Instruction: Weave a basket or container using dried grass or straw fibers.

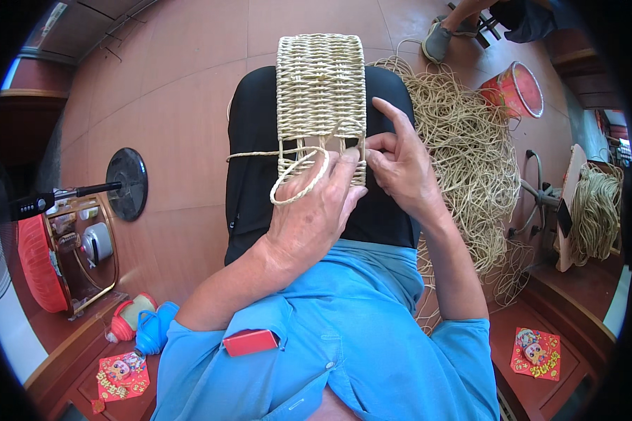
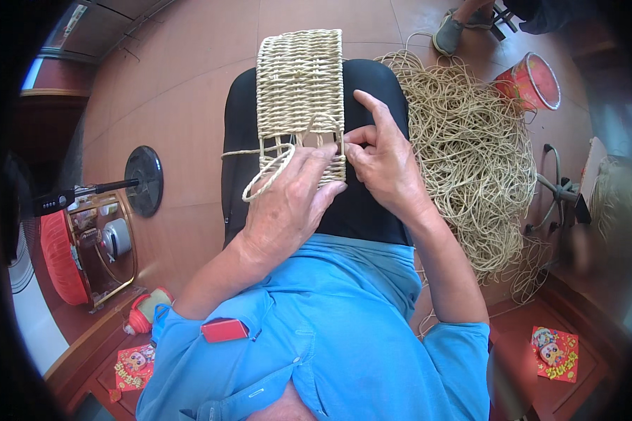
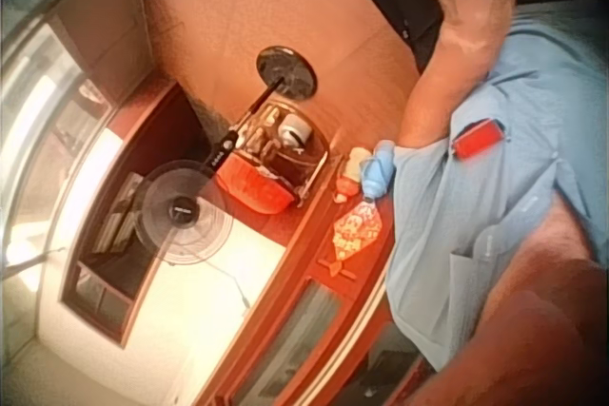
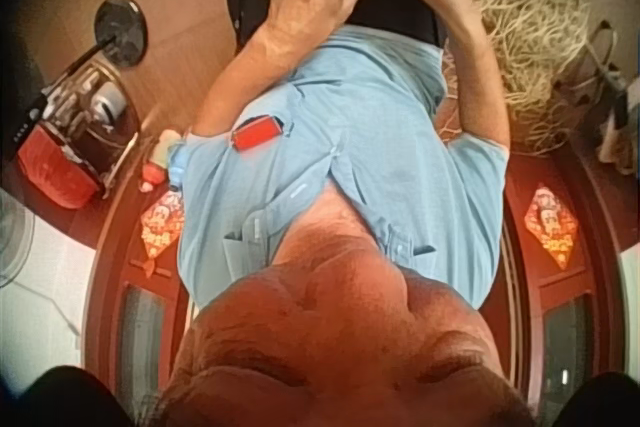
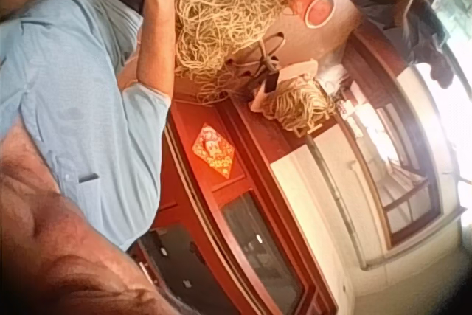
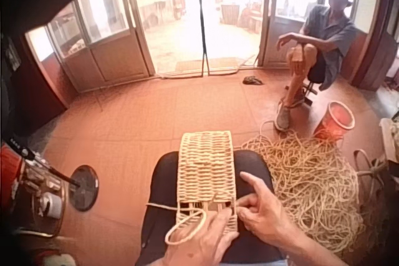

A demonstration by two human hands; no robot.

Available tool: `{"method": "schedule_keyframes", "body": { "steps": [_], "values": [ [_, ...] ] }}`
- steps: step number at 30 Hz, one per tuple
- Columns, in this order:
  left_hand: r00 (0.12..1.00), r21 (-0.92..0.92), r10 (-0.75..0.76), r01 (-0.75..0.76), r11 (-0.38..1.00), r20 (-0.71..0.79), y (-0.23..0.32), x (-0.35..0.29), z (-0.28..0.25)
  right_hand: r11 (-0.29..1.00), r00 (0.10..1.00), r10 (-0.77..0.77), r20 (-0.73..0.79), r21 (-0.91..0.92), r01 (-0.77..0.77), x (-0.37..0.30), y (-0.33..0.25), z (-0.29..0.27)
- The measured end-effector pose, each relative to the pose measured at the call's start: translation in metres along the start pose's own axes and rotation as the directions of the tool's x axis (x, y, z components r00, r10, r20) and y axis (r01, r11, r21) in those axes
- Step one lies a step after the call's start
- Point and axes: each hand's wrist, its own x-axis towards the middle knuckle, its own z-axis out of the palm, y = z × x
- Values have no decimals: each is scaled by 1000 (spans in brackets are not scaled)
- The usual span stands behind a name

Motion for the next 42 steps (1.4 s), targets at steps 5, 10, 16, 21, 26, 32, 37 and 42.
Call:
{"method": "schedule_keyframes", "body": {
  "steps": [5, 10, 16, 21, 26, 32, 37, 42],
  "values": [
    [973, -32, 86, -95, 995, -213, -6, -6, 6, 995, 980, -35, -195, 82, 52, -10, 5, 10],
    [940, -57, 128, -154, 986, -317, -13, -7, 6, 679, 967, 245, -74, 725, -116, -15, 1, 5],
    [949, 147, 216, -185, 972, -231, -1, 15, 22, 581, 975, 220, 3, 803, -134, -18, 3, -28],
    [936, 330, 274, -192, 924, -221, 8, 36, 44, 627, 968, 195, -156, 779, -1, -31, 39, -110],
    [907, 311, 329, -243, 919, -262, 3, 37, 47, 651, 726, 435, -532, 743, 154, -57, 101, -262],
    [897, 131, 264, -233, 964, -354, -9, 26, 32, 651, 668, 389, -634, 703, 288, -104, 148, -412],
    [934, 66, 75, -55, 996, -351, -10, 21, 20, 946, 618, 307, -724, 303, -115, -92, 103, -329],
    [965, 149, 43, -5, 989, -259, -2, 32, 19, 983, 951, 183, -248, 19, -185, -64, 29, -156]
  ]
}}
